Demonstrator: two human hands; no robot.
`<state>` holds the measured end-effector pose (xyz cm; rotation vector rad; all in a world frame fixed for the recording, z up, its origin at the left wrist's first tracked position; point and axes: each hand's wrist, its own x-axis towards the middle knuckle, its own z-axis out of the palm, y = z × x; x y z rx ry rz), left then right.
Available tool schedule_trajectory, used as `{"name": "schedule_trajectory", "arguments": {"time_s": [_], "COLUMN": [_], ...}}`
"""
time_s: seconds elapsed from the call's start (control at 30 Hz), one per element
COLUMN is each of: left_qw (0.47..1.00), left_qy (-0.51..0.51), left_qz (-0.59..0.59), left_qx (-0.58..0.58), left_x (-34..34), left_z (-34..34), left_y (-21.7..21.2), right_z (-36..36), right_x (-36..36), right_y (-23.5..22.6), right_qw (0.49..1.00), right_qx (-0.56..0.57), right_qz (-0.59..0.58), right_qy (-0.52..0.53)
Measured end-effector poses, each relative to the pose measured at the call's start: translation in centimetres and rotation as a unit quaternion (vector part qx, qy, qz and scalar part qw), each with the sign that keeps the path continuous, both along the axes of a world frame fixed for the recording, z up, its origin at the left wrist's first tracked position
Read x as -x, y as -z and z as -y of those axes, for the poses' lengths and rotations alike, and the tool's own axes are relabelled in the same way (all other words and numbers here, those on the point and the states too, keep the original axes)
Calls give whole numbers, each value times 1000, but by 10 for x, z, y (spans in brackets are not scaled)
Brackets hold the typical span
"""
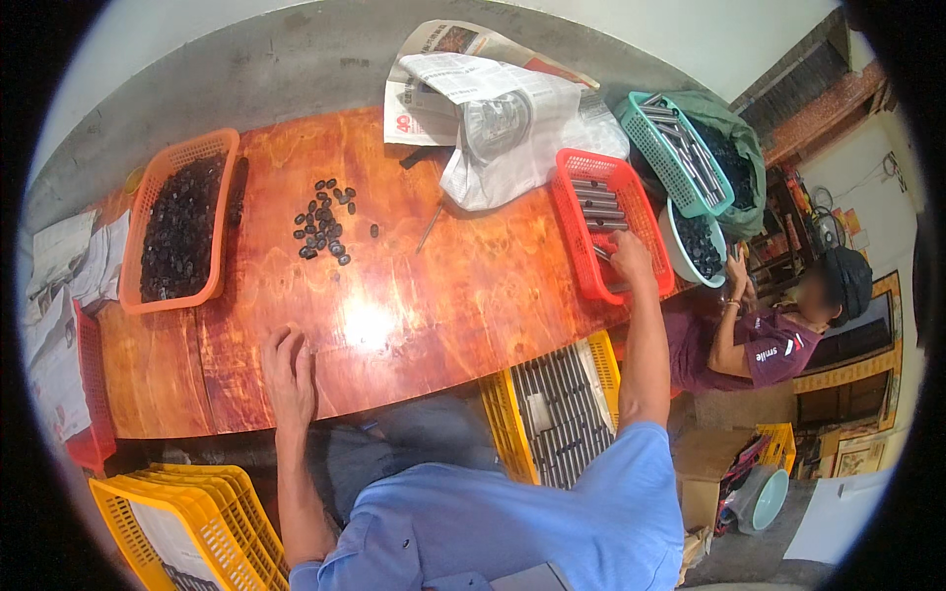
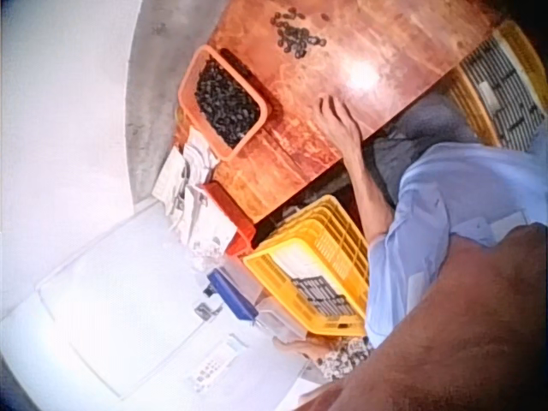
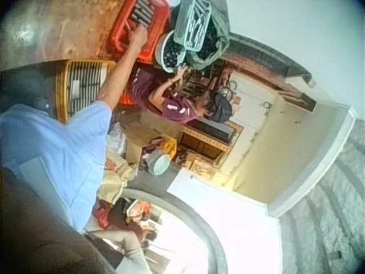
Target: The person uses a cylindrical metal tool to press and split small dark seeds on a wooden table. They repeatedly pick up seeds, place them into the tool, and press down to open them, then deposit the processed seeds into a yellow basket.
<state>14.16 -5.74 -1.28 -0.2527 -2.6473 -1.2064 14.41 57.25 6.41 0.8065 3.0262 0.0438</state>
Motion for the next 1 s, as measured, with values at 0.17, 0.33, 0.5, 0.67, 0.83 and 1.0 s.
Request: {"name": "schedule_trajectory", "arguments": {"time_s": [0.17, 0.33, 0.5, 0.67, 0.83, 1.0], "left_qw": [1000, 1000, 1000, 999, 975, 812], "left_qy": [10, 5, 0, -1, 12, 99], "left_qz": [-14, -18, -19, -39, 89, 229], "left_qx": [4, 0, 1, -21, -206, -528], "left_x": [0, -1, -4, -2, -5, -2], "left_z": [-1, -3, -5, -3, -25, -76], "left_y": [-4, -5, -7, -5, -17, -15], "right_z": [5, 6, 21, 113, 257, 374], "right_x": [-3, -16, -28, -21, -15, -12], "right_y": [-8, -9, -50, -82, -49, 10], "right_qw": [991, 994, 983, 970, 878, 848], "right_qx": [4, -80, -136, 63, 411, 449], "right_qz": [131, 66, -102, -221, -203, -129], "right_qy": [36, -14, -77, -77, -137, -251]}}
